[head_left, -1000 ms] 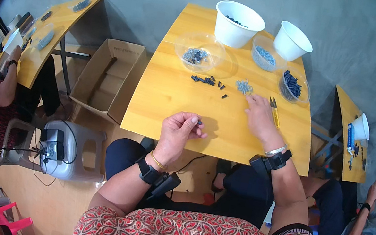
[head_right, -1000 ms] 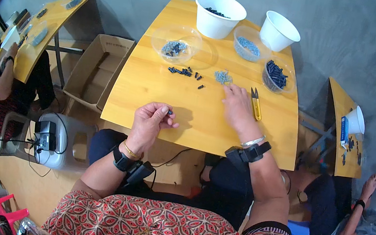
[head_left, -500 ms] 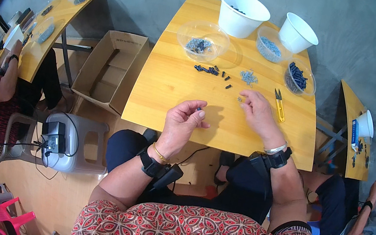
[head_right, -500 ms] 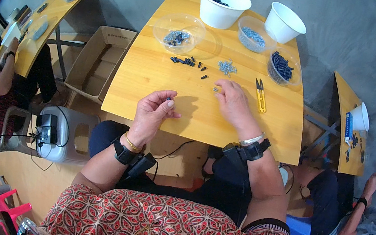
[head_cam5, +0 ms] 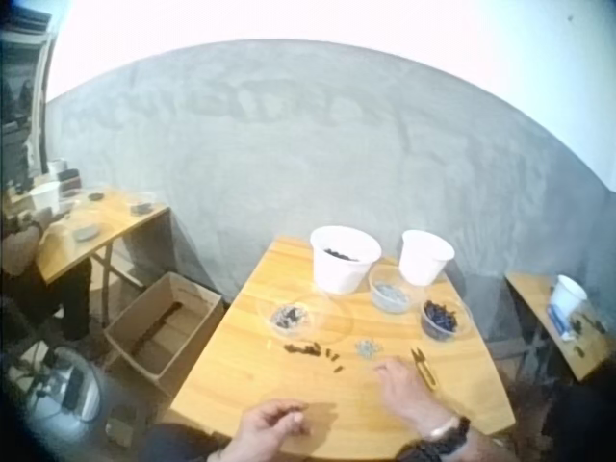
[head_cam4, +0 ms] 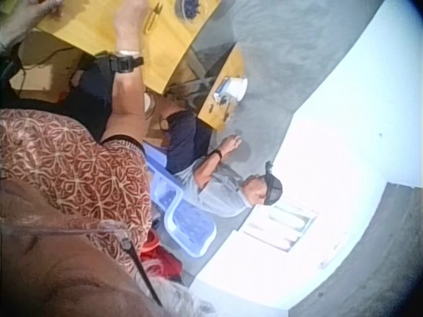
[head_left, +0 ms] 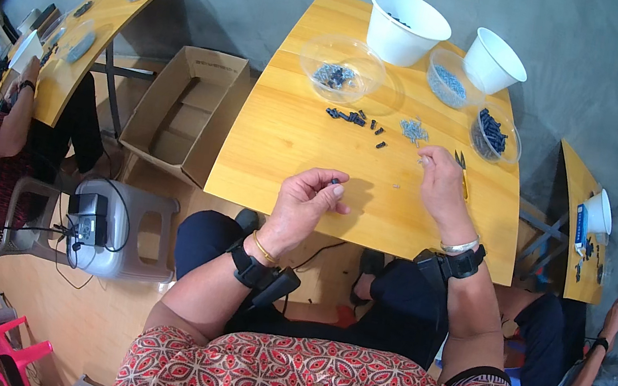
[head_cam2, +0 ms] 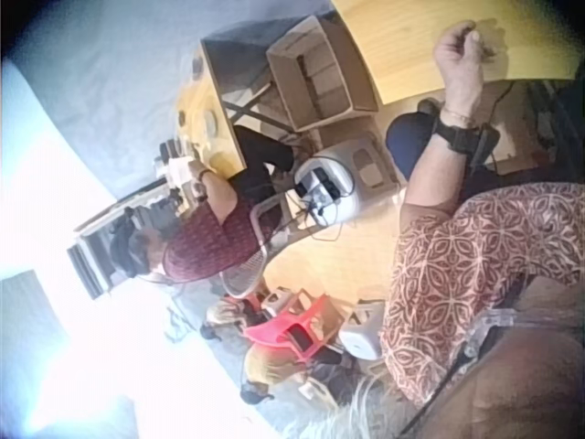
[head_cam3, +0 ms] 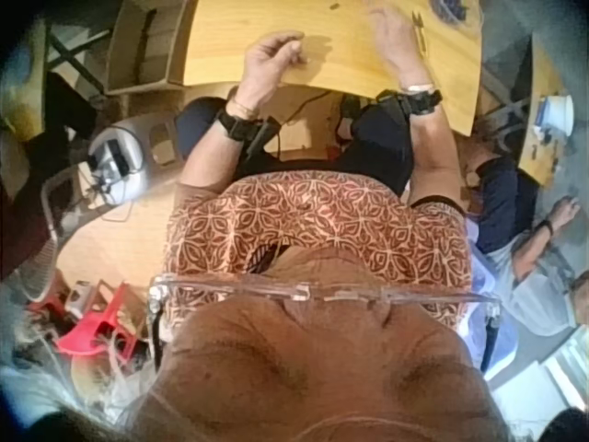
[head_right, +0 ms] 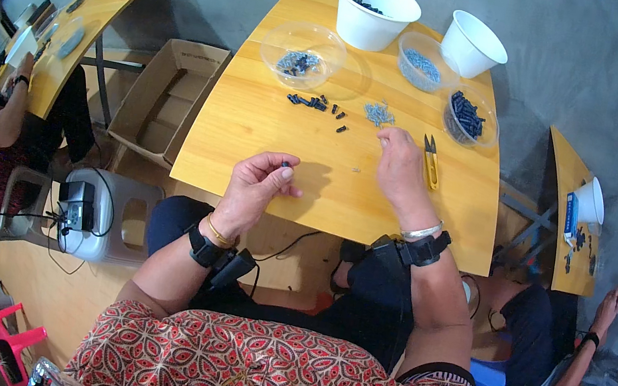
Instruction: Manually inserting small blue plastic pins into black plastic housings using fingers and pliers.
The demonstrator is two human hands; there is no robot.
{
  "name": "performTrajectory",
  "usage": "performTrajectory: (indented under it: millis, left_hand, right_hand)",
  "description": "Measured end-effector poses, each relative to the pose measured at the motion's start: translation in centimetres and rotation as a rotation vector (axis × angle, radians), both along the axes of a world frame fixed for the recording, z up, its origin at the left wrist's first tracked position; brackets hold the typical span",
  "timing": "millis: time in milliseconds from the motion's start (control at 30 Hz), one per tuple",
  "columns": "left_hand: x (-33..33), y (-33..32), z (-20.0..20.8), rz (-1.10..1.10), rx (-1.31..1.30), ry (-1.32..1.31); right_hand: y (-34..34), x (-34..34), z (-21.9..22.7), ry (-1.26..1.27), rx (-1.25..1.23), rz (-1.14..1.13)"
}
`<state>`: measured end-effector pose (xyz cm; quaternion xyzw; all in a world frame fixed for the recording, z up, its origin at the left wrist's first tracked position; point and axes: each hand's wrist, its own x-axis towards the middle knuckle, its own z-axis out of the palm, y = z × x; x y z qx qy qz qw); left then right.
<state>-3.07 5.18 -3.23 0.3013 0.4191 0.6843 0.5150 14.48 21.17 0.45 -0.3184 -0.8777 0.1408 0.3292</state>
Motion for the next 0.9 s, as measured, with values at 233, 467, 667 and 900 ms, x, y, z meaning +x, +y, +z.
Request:
performTrajectory:
  millis: [233,467,667,900]
  left_hand:
    - [0.1,0.2,0.2,-0.008,0.000,-0.008]
    - [0.1,0.2,-0.1,-0.001,0.008,-0.024]
    - [0.2,0.0,0.0,0.008,0.007,0.063]
    - [0.1,-0.2,-0.1,-0.010,0.015,0.070]
  right_hand:
    - [0.6,1.8,-2.8,0.036,-0.125,-0.028]
    - [-4.1,0.4,-1.2,0.007,-0.295,0.046]
    - [-4.9,-0.9,-1.0,-0.192,-0.015,0.178]
    - [-4.3,-0.7,-2.3,-0.058,-0.070,0.222]
